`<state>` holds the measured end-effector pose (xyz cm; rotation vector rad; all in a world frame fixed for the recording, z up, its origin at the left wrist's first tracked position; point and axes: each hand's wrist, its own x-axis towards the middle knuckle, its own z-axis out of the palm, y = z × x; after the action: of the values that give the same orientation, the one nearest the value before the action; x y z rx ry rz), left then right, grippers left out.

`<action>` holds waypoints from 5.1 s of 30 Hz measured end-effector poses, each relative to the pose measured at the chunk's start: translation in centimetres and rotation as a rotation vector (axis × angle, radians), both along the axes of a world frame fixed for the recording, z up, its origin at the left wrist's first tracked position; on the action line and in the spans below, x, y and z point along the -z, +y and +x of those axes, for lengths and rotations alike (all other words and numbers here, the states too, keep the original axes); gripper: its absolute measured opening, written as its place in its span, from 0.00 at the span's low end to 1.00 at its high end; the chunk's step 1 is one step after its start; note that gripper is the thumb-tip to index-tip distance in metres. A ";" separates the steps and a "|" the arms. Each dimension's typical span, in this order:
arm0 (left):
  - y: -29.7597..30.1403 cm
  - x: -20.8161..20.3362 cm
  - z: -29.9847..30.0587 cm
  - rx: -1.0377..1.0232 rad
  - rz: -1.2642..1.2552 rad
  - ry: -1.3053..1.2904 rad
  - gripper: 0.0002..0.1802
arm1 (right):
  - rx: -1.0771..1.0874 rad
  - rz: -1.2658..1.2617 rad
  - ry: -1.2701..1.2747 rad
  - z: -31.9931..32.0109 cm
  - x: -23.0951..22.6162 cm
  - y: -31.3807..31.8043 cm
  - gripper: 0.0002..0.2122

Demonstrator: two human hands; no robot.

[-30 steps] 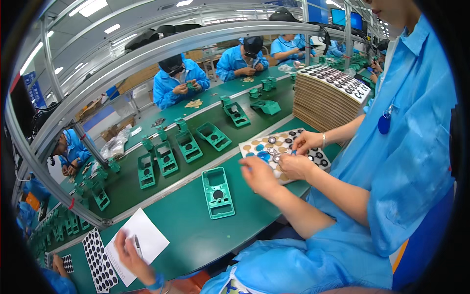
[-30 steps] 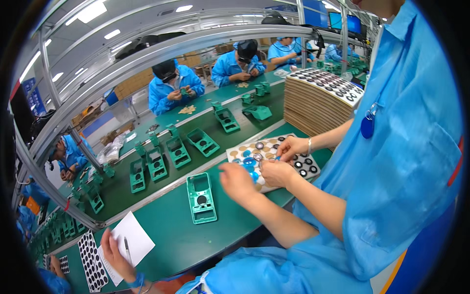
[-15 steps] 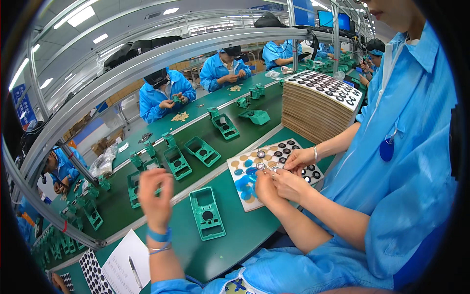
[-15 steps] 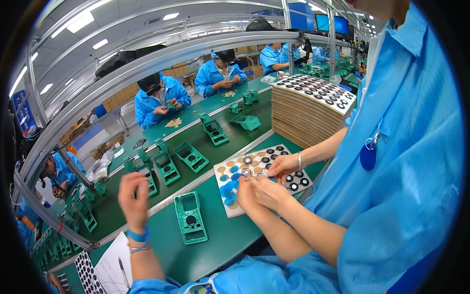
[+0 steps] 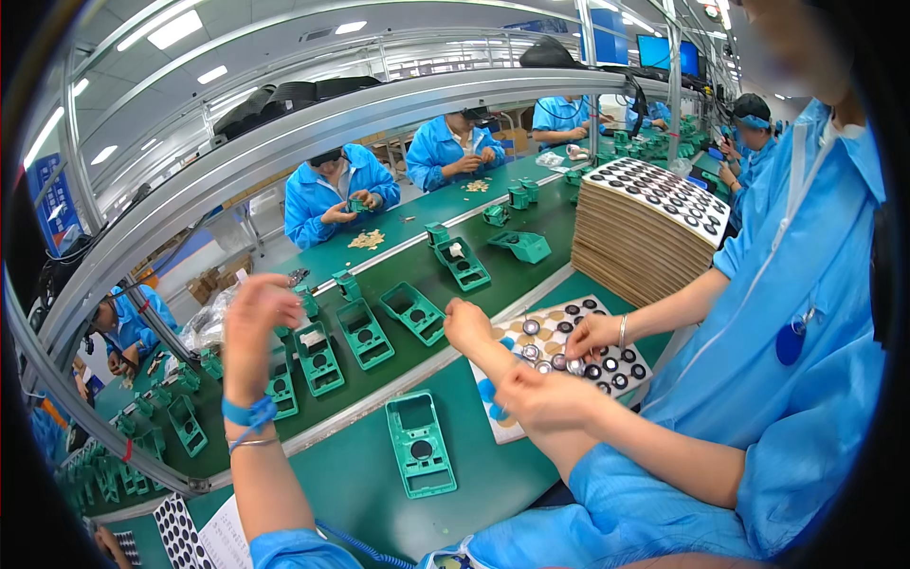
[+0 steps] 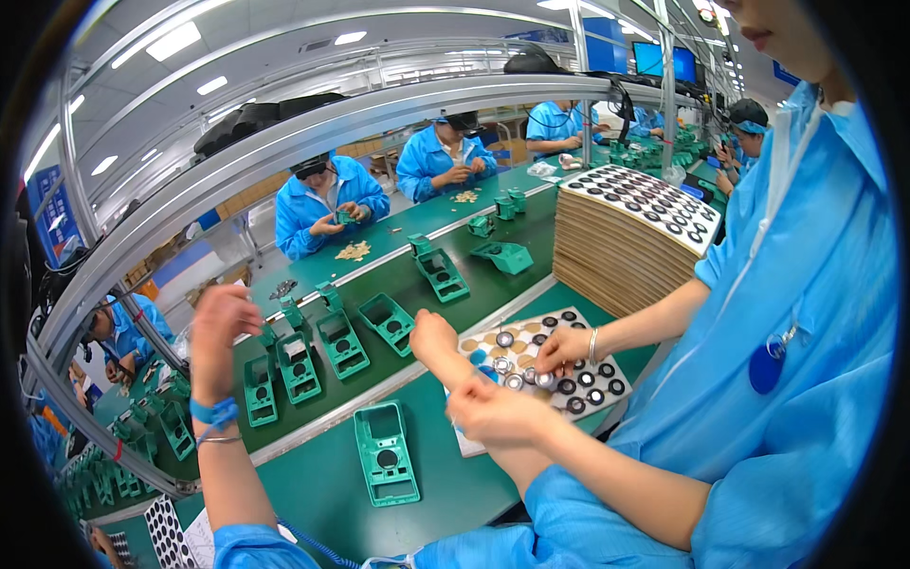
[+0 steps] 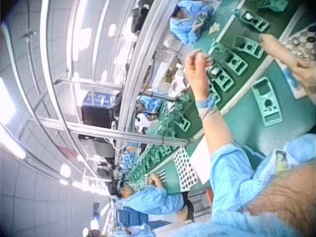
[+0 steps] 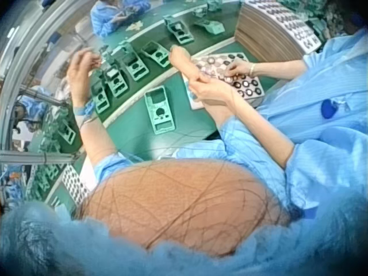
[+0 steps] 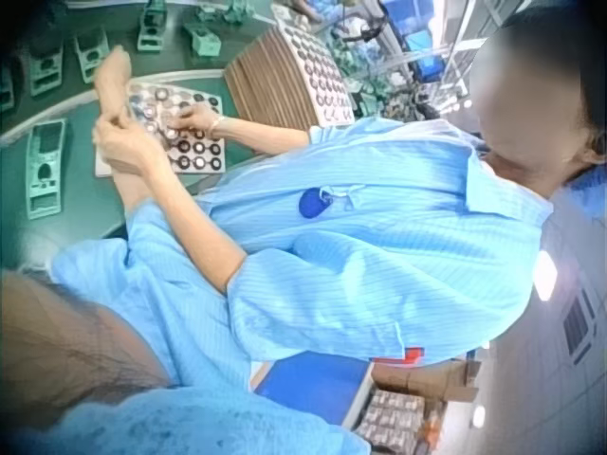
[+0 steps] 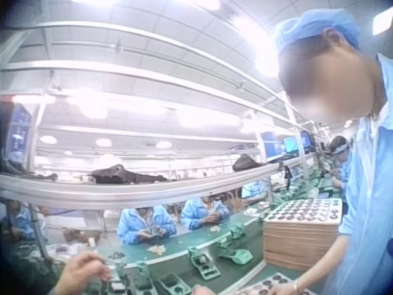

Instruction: The person assembles small circular components into green plastic housings by hand on a production line.

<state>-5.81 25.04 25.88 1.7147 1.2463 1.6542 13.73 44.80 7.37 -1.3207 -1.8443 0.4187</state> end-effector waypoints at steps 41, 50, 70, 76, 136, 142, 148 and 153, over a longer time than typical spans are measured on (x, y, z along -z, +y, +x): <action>8.9 6.9 -2.8 -0.309 -0.694 0.181 0.10 | -0.246 -0.596 -0.055 -3.0 -9.0 16.9 0.07; -15.1 10.6 -4.3 -0.508 -0.867 0.199 0.09 | -0.869 -0.619 -0.508 -9.9 -7.8 -12.5 0.20; -5.1 9.8 -10.1 -0.701 -0.607 0.251 0.18 | -0.325 -0.189 -0.566 -10.2 -1.0 5.0 0.15; 5.1 19.1 -17.0 -1.065 -0.886 0.585 0.22 | -0.335 -0.291 -0.410 -11.6 3.9 8.9 0.09; -21.1 18.6 -3.2 -1.426 -0.503 0.481 0.10 | -0.821 -0.694 0.012 -12.9 -4.4 2.0 0.07; -19.7 20.3 -4.8 -1.407 -0.502 0.553 0.09 | -1.089 -0.760 0.010 -1.8 -10.7 -3.9 0.08; -19.2 21.5 -5.0 -1.410 -0.561 0.509 0.10 | -1.198 -0.887 -0.073 5.9 -10.4 -8.9 0.08; -20.3 19.9 -5.2 -1.568 -0.744 0.547 0.11 | -1.243 -0.953 -0.035 6.8 -9.6 -10.7 0.08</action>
<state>-11.03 4.70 5.95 0.5119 3.3635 0.8073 20.54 34.10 16.93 -0.4463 -2.4083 2.0978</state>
